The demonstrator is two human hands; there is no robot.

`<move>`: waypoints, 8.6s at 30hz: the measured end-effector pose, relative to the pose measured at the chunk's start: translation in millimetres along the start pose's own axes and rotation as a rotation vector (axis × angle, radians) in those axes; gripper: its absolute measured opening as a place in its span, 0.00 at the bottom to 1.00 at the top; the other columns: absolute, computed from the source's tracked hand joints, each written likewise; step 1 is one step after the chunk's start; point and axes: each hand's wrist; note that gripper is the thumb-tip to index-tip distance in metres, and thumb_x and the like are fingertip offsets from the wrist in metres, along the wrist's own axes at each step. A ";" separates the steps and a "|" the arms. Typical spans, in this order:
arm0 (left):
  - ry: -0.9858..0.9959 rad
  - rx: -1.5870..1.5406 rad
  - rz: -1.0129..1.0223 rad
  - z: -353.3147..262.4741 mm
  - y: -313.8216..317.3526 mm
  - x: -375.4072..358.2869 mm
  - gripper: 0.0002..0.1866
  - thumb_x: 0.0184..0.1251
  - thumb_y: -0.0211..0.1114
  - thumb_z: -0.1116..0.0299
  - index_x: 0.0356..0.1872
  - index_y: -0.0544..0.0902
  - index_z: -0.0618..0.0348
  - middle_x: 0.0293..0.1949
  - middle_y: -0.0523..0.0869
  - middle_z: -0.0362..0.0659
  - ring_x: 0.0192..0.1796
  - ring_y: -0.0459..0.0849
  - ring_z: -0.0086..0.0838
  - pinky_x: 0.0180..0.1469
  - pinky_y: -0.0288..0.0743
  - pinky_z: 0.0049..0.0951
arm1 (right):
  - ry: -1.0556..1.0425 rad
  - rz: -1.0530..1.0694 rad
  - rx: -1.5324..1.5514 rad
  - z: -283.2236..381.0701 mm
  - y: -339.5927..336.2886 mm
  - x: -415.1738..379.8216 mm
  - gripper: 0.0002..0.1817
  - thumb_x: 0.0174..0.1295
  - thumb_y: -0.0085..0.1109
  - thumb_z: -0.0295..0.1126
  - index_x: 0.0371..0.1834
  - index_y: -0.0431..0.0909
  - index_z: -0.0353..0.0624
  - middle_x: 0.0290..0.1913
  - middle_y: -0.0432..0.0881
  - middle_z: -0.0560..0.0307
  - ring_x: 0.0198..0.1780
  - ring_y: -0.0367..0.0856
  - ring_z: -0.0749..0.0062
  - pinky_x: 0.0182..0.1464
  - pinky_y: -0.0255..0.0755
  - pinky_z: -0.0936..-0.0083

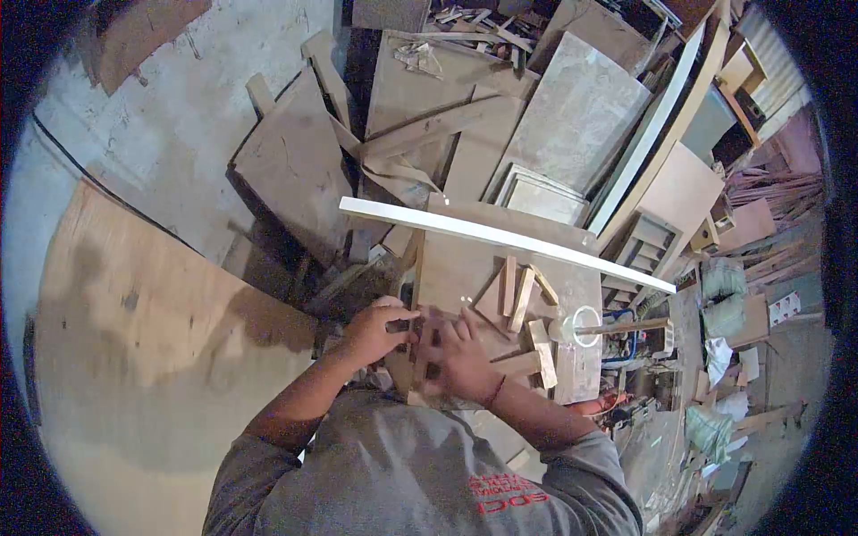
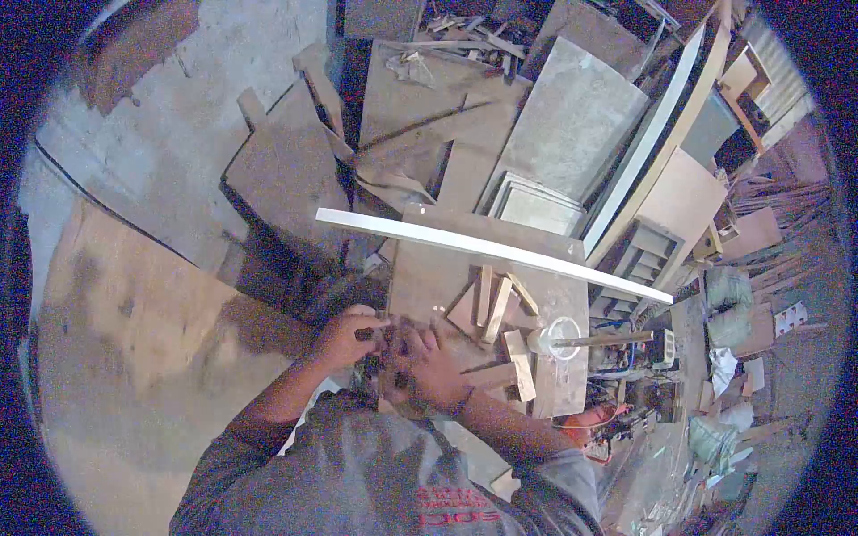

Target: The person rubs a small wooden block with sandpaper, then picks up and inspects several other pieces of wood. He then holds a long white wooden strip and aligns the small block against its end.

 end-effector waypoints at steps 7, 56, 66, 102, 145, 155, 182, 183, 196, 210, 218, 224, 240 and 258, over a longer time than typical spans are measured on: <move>-0.082 -0.080 0.040 -4.2 -0.6 -0.1 0.21 0.52 0.75 0.70 0.51 0.87 0.53 0.53 0.82 0.50 0.57 0.81 0.43 0.60 0.75 0.35 | 0.123 0.051 -0.059 -13.9 8.0 -1.9 0.27 0.42 0.72 0.50 0.46 0.85 0.50 0.59 0.71 0.42 0.66 0.66 0.43 0.75 0.44 0.37; -0.199 -0.232 -0.085 -12.1 20.7 -13.6 0.22 0.56 0.72 0.69 0.52 0.80 0.61 0.44 0.88 0.51 0.48 0.87 0.38 0.51 0.79 0.36 | 0.406 0.000 0.150 11.2 -27.0 3.3 0.27 0.52 0.66 0.46 0.57 0.79 0.53 0.63 0.71 0.43 0.69 0.64 0.40 0.74 0.42 0.33; -0.270 -0.215 -0.049 -24.3 16.3 -12.4 0.22 0.55 0.72 0.70 0.52 0.80 0.64 0.43 0.88 0.50 0.46 0.86 0.35 0.52 0.78 0.35 | 0.389 -0.015 0.141 5.6 -25.7 -3.4 0.22 0.49 0.69 0.43 0.50 0.83 0.54 0.63 0.72 0.48 0.69 0.65 0.44 0.73 0.40 0.30; -0.371 -0.328 -0.068 -0.6 32.6 -18.2 0.20 0.58 0.72 0.69 0.52 0.82 0.63 0.39 0.87 0.45 0.39 0.85 0.27 0.43 0.79 0.30 | 0.304 0.051 0.229 -9.5 -21.2 3.2 0.27 0.47 0.69 0.46 0.53 0.84 0.53 0.65 0.71 0.48 0.70 0.63 0.42 0.74 0.42 0.33; -0.407 -0.363 -0.092 -22.1 29.7 -18.9 0.16 0.64 0.67 0.76 0.53 0.79 0.64 0.39 0.85 0.41 0.40 0.82 0.23 0.45 0.78 0.27 | 0.373 -0.072 0.181 -9.1 -23.2 0.8 0.25 0.43 0.73 0.47 0.47 0.86 0.53 0.60 0.74 0.48 0.68 0.66 0.47 0.75 0.39 0.33; -0.368 -0.296 -0.060 -17.4 26.7 -18.4 0.16 0.63 0.66 0.76 0.52 0.80 0.66 0.41 0.87 0.44 0.43 0.85 0.26 0.46 0.79 0.29 | 0.310 -0.062 0.161 0.6 -13.1 2.1 0.26 0.45 0.71 0.46 0.49 0.84 0.53 0.61 0.74 0.48 0.67 0.67 0.44 0.74 0.43 0.34; -0.406 -0.380 -0.116 -12.7 32.8 -22.1 0.12 0.64 0.69 0.72 0.47 0.82 0.64 0.38 0.87 0.41 0.39 0.83 0.21 0.38 0.78 0.25 | 0.205 -0.022 0.247 14.3 -14.9 -8.8 0.26 0.42 0.73 0.49 0.49 0.86 0.60 0.64 0.75 0.56 0.71 0.63 0.45 0.74 0.37 0.32; -0.389 -0.335 -0.116 -13.3 31.9 -20.8 0.12 0.64 0.68 0.73 0.47 0.82 0.64 0.38 0.87 0.41 0.39 0.83 0.21 0.38 0.78 0.25 | 0.270 -0.041 0.213 9.8 -15.1 -7.9 0.27 0.42 0.72 0.49 0.50 0.85 0.60 0.64 0.74 0.56 0.71 0.63 0.45 0.74 0.37 0.31; -0.445 -0.454 -0.084 -21.6 26.9 -21.2 0.12 0.64 0.66 0.75 0.49 0.83 0.66 0.40 0.88 0.43 0.41 0.84 0.24 0.43 0.78 0.27 | 0.454 -0.047 0.202 4.6 -26.7 3.9 0.30 0.42 0.72 0.48 0.53 0.84 0.55 0.64 0.74 0.49 0.72 0.61 0.47 0.75 0.37 0.30; -0.416 -0.491 -0.092 1.1 38.3 -23.0 0.11 0.63 0.68 0.74 0.45 0.83 0.66 0.37 0.88 0.42 0.34 0.84 0.22 0.33 0.78 0.27 | 0.316 -0.074 0.078 -13.6 -16.7 -5.4 0.25 0.40 0.75 0.49 0.43 0.86 0.54 0.63 0.75 0.53 0.69 0.64 0.49 0.74 0.44 0.37; -0.203 -0.179 -0.233 -1.6 42.3 -23.2 0.18 0.58 0.73 0.67 0.48 0.82 0.61 0.39 0.84 0.47 0.42 0.84 0.36 0.46 0.78 0.35 | 0.385 -0.415 1.790 -1.6 -76.4 -9.5 0.44 0.52 0.64 0.62 0.64 0.67 0.41 0.63 0.74 0.53 0.71 0.67 0.54 0.75 0.51 0.52; -0.183 -0.062 -0.198 -20.0 31.0 -15.8 0.20 0.55 0.70 0.64 0.49 0.81 0.59 0.44 0.81 0.50 0.49 0.81 0.42 0.55 0.74 0.39 | 0.201 -0.310 2.144 5.1 -84.9 -22.9 0.41 0.53 0.60 0.68 0.58 0.69 0.46 0.64 0.75 0.48 0.71 0.67 0.51 0.74 0.53 0.51; -0.093 -0.008 -0.250 -24.9 48.1 -21.4 0.28 0.56 0.71 0.59 0.57 0.76 0.58 0.53 0.77 0.55 0.58 0.76 0.46 0.61 0.70 0.44 | 0.250 -0.351 2.167 6.0 -60.9 -45.8 0.40 0.55 0.57 0.69 0.56 0.70 0.45 0.64 0.74 0.43 0.70 0.67 0.53 0.73 0.53 0.51; 0.307 -0.099 -0.213 -94.6 30.9 -3.9 0.27 0.61 0.73 0.56 0.57 0.78 0.57 0.55 0.80 0.51 0.59 0.78 0.48 0.62 0.71 0.43 | 0.441 -0.381 1.897 7.2 -69.6 -57.7 0.45 0.58 0.53 0.72 0.58 0.71 0.36 0.56 0.74 0.54 0.58 0.72 0.68 0.63 0.64 0.68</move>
Point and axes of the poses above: each hand's wrist, its own x-axis towards the middle knuckle, its own y-axis out of the palm, z = x × y
